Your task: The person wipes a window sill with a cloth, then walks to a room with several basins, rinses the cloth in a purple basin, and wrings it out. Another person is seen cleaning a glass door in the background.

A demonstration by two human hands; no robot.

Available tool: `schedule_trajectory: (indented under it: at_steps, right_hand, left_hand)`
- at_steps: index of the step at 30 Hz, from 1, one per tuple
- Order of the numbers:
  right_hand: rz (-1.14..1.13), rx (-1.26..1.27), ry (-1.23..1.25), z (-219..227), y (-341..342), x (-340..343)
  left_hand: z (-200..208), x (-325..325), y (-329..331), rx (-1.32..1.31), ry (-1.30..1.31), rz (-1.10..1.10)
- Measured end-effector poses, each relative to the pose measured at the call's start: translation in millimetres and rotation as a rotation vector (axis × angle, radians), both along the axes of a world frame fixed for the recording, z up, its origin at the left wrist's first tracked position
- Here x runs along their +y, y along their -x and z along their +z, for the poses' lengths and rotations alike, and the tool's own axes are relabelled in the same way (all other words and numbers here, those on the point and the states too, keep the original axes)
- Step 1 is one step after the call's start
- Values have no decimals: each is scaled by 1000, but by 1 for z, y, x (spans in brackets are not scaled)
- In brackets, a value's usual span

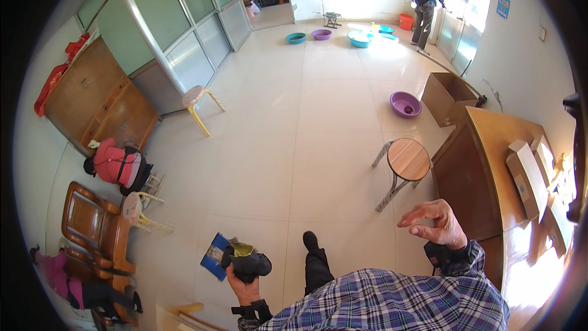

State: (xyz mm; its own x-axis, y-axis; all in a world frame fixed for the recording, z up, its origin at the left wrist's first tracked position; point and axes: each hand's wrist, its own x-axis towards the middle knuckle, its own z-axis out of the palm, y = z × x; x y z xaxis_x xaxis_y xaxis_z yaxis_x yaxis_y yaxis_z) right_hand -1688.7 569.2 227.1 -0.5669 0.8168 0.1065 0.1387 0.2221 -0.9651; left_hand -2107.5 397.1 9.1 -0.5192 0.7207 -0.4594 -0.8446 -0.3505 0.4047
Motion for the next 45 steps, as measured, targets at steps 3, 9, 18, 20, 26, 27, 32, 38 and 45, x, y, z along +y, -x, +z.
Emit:
schedule_trajectory:
  at_steps: [3, 9, 18, 20, 26, 27, 32, 38, 45]
  right_hand:
    - [-17, -54, 0, -1, 37, 57]
    - [-60, -127, -16, 22, 81, 174]
    - [-217, -190, -6, -4, 87, 329]
    - [-228, -230, -50, -5, 79, 373]
    - [-103, -379, -309, 42, 52, 513]
    - [-67, -409, -372, 55, 50, 536]
    - [108, -514, -646, 108, 57, 649]
    - [210, -615, -729, 137, 87, 773]
    - [200, -730, -850, 161, 129, 938]
  left_hand:
    - [-6, 81, 34, -34, -38, -30]
    - [12, 262, 56, -46, -104, -274]
    - [30, 495, 48, 113, -134, -548]
    - [31, 538, 52, -19, -145, -557]
    - [44, 642, 86, 92, -131, -399]
    - [49, 652, 100, 126, -152, -386]
    - [92, 714, 207, 409, -60, -149]
    - [185, 805, 315, 2198, 527, 276]
    - [312, 1040, 319, 1920, 161, 402]
